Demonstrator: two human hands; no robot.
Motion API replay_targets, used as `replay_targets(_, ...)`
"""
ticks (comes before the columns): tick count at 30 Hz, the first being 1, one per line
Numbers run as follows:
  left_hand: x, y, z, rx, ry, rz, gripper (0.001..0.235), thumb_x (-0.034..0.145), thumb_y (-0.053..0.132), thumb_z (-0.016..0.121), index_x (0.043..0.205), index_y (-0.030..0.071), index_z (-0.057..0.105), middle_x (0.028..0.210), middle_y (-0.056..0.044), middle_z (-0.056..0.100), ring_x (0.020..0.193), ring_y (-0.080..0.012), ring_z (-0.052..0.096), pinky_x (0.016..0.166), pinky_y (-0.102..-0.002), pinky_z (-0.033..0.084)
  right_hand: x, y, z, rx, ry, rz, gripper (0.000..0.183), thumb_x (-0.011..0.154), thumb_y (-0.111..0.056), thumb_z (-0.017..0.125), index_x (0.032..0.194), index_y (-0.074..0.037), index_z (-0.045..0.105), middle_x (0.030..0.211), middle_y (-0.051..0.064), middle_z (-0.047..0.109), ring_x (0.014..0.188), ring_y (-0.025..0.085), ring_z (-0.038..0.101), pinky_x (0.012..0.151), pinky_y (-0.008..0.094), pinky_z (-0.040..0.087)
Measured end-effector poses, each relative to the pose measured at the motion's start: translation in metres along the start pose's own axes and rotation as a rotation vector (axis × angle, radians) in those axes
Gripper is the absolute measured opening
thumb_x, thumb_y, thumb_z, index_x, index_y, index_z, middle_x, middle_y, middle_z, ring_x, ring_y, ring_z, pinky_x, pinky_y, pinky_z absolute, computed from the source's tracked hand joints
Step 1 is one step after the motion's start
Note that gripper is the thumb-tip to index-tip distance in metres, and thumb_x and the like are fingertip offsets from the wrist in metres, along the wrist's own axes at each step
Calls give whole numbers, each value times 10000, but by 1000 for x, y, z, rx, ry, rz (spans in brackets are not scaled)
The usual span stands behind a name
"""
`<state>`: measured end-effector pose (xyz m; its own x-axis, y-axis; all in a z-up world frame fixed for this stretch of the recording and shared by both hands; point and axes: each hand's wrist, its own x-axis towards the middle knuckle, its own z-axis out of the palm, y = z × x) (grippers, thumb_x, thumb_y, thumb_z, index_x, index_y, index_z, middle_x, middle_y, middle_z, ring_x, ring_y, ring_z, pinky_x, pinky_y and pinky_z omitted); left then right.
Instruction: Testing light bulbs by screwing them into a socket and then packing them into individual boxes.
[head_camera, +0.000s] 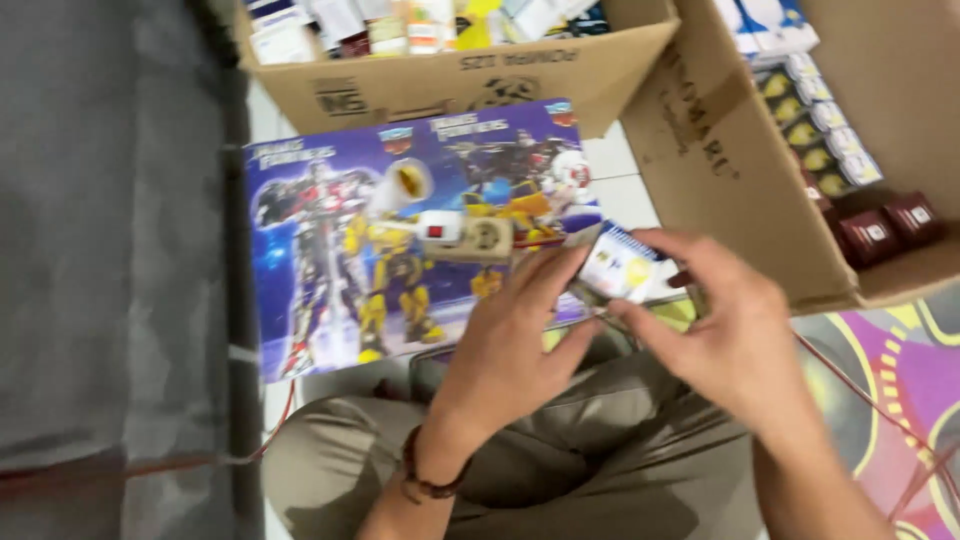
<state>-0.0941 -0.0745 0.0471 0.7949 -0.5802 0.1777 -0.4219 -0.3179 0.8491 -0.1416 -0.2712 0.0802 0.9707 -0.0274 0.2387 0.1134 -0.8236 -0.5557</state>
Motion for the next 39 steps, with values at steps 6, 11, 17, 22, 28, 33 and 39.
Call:
replay_targets(6,88,26,87,48,-66,268,588,1034,196,610,1553,78,362,1590,-142,453,1500,-322,455,1173,-486,496,6,81,-79,-287,40,-87,698,875,-196,772,1511,-8,555,1441,254,636,1314,392,604,1078,495,453)
replay_targets(11,166,24,168,0,37,467,669,1097,127,682,1631,206,288,1722,-84,382,1507,-343,649,1124,-439,640,26,167,-128,-355,99,-78,693,889,-56,761,1566,49,656,1237,269,608,865,323,601,878,449,507)
replay_targets(17,250,22,248,3,-58,352,866,1048,165,732,1663,309,138,1821,-72,280,1501,-359,694,888,-423,699,56,272,-152,-372,153,-55,635,893,3,764,1503,163,693,1233,317,595,937,359,675,838,440,568)
replay_targets(22,294,4,313,-38,-138,291,908,927,130,749,1631,174,177,1758,-180,213,1460,-439,566,1191,-536,530,79,345,-147,-564,63,96,620,903,-255,756,1468,-1,718,1050,181,697,1015,375,645,866,501,495)
replay_targets(28,312,1,343,156,-311,195,747,915,123,633,1575,70,286,1509,-232,532,1243,-382,639,956,-490,581,114,421,-127,-611,-107,392,612,816,-262,759,1402,-100,692,1141,281,711,978,516,686,786,610,539)
replay_targets(33,312,-2,360,189,-340,176,697,807,-31,590,1486,-2,436,1282,-233,667,1045,-380,713,843,-484,605,136,464,-102,-708,-411,664,692,777,-367,830,1396,-142,620,1075,178,778,912,375,756,734,504,637)
replay_targets(39,311,-1,380,264,-440,78,728,794,-1,626,1490,63,423,1240,-185,653,1151,-385,625,775,-529,592,135,502,-78,-688,-559,762,711,747,-289,852,1401,-168,602,1207,197,742,1057,423,723,783,522,625)
